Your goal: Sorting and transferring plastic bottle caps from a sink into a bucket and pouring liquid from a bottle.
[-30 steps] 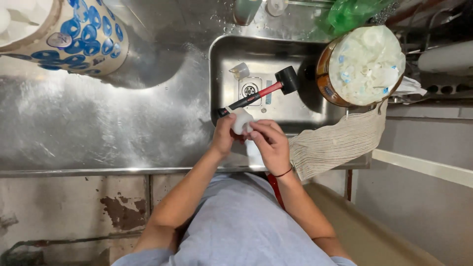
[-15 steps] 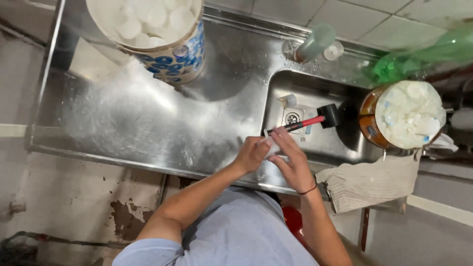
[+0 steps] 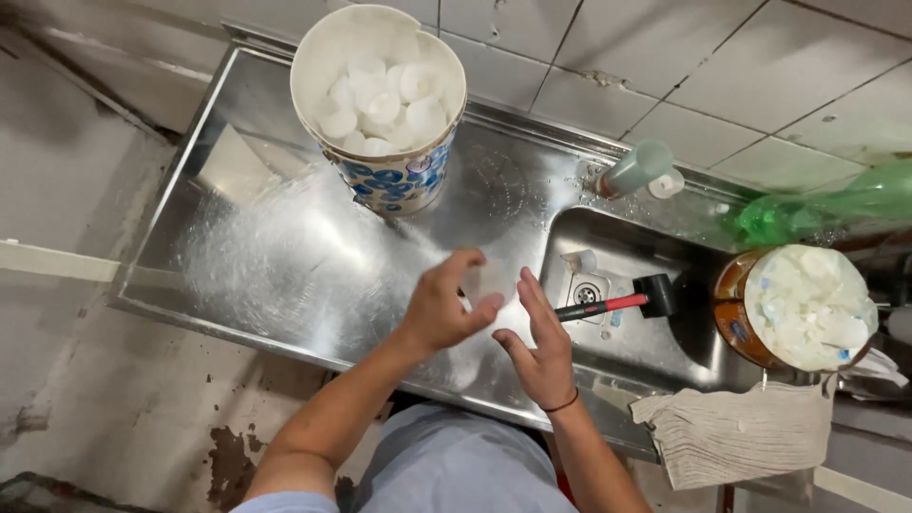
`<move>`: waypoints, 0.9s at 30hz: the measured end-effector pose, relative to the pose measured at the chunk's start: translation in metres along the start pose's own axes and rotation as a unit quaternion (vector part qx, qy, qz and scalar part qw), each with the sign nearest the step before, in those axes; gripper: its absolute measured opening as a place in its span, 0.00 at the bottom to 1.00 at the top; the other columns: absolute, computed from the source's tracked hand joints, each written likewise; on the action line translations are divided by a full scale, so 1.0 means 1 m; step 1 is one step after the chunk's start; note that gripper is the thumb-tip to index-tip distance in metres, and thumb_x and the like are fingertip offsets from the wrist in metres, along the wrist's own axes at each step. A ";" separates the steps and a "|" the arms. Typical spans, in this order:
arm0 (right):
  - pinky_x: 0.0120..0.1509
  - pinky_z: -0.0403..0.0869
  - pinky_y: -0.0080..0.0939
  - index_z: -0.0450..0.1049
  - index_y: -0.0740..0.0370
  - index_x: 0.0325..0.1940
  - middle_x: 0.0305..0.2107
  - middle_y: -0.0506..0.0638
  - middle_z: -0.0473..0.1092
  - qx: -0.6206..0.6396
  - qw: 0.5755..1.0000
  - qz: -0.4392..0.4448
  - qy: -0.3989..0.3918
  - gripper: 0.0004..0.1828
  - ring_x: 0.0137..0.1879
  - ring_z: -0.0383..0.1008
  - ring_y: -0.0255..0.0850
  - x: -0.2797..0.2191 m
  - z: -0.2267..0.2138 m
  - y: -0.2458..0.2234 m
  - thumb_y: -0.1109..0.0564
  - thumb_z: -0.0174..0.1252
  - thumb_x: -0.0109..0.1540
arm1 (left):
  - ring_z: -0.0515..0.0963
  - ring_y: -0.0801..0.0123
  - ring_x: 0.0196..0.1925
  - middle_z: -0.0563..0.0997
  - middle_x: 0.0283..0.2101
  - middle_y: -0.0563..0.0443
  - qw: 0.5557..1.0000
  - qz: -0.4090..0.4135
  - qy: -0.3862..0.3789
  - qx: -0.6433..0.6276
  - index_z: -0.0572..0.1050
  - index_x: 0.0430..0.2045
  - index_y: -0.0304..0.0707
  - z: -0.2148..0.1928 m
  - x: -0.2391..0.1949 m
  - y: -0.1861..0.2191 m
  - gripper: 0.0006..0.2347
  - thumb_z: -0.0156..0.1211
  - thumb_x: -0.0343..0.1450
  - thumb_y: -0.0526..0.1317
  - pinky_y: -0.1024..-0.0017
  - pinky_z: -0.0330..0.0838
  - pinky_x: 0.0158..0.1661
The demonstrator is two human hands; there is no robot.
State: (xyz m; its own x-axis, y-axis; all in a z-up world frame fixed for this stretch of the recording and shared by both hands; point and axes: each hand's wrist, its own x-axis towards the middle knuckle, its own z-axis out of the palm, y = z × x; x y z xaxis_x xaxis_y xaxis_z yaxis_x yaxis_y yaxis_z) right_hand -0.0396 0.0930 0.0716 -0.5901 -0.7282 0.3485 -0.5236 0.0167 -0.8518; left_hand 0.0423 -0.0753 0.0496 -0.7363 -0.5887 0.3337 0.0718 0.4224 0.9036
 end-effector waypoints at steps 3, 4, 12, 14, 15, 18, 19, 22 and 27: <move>0.69 0.69 0.54 0.68 0.62 0.65 0.65 0.62 0.63 0.010 0.998 0.046 -0.029 0.27 0.70 0.63 0.54 -0.021 -0.010 0.010 0.56 0.60 0.62 | 0.77 0.48 0.37 0.75 0.39 0.37 0.987 0.050 0.105 0.114 0.67 0.47 0.33 -0.053 0.045 0.001 0.27 0.66 0.63 0.53 0.59 0.74 0.37; 0.70 0.72 0.49 0.70 0.63 0.62 0.64 0.60 0.64 0.028 0.993 0.089 -0.067 0.23 0.71 0.64 0.50 -0.032 -0.015 0.018 0.54 0.56 0.64 | 0.74 0.53 0.44 0.72 0.46 0.41 0.967 0.082 0.153 0.185 0.63 0.51 0.32 -0.073 0.062 0.002 0.25 0.64 0.67 0.47 0.62 0.73 0.43; 0.65 0.72 0.42 0.72 0.55 0.63 0.64 0.47 0.68 -0.023 0.929 0.364 -0.059 0.28 0.68 0.69 0.37 -0.160 -0.066 0.074 0.48 0.58 0.59 | 0.75 0.50 0.56 0.72 0.59 0.33 0.949 -0.060 0.103 0.290 0.55 0.65 0.39 -0.167 0.116 0.044 0.31 0.63 0.74 0.52 0.53 0.71 0.47; 0.64 0.72 0.43 0.70 0.54 0.65 0.65 0.48 0.67 -0.021 0.912 0.407 -0.044 0.30 0.68 0.70 0.38 -0.168 -0.072 0.076 0.47 0.58 0.59 | 0.75 0.50 0.56 0.71 0.59 0.35 0.947 0.020 0.155 0.280 0.56 0.65 0.37 -0.169 0.109 0.046 0.29 0.64 0.77 0.50 0.57 0.70 0.48; 0.62 0.74 0.41 0.72 0.53 0.64 0.63 0.47 0.69 -0.025 0.904 0.424 -0.039 0.28 0.65 0.72 0.37 -0.167 -0.072 0.077 0.46 0.58 0.59 | 0.76 0.54 0.51 0.75 0.52 0.36 0.949 0.064 0.186 0.247 0.59 0.60 0.34 -0.164 0.107 0.047 0.24 0.57 0.79 0.52 0.62 0.68 0.45; 0.59 0.74 0.39 0.74 0.53 0.61 0.58 0.46 0.73 -0.029 0.907 0.419 -0.036 0.26 0.62 0.74 0.36 -0.168 -0.077 0.084 0.46 0.58 0.60 | 0.77 0.57 0.43 0.77 0.43 0.37 0.961 0.105 0.183 0.178 0.65 0.52 0.27 -0.117 0.097 0.043 0.16 0.51 0.80 0.44 0.65 0.69 0.43; 0.60 0.73 0.38 0.74 0.54 0.60 0.56 0.46 0.74 -0.029 0.922 0.383 -0.040 0.25 0.61 0.74 0.37 -0.167 -0.079 0.089 0.46 0.58 0.60 | 0.76 0.57 0.41 0.76 0.41 0.37 0.969 0.110 0.161 0.149 0.67 0.49 0.24 -0.096 0.094 0.041 0.10 0.53 0.79 0.35 0.65 0.72 0.45; 0.69 0.67 0.46 0.72 0.58 0.61 0.58 0.52 0.72 -0.044 0.945 0.310 -0.096 0.26 0.65 0.70 0.45 -0.155 -0.096 0.092 0.44 0.54 0.63 | 0.76 0.67 0.37 0.79 0.40 0.46 0.994 0.000 0.057 0.096 0.72 0.45 0.33 -0.013 0.068 -0.003 0.09 0.57 0.74 0.36 0.71 0.72 0.43; 0.61 0.74 0.55 0.75 0.59 0.60 0.50 0.58 0.76 -0.026 0.941 0.334 -0.046 0.19 0.59 0.75 0.54 -0.141 -0.137 0.096 0.55 0.57 0.65 | 0.83 0.53 0.36 0.83 0.34 0.41 0.968 -0.103 -0.226 0.019 0.78 0.44 0.37 0.155 -0.032 -0.024 0.12 0.65 0.67 0.36 0.63 0.77 0.39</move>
State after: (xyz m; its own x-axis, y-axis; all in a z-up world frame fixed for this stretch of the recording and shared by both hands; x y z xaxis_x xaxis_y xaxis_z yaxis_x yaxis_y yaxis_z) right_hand -0.0912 0.2907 -0.0060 -0.7433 -0.6003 -0.2951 -0.0858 0.5231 -0.8480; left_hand -0.0401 0.0400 -0.0241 -0.9524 -0.3046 -0.0128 -0.1268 0.3577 0.9252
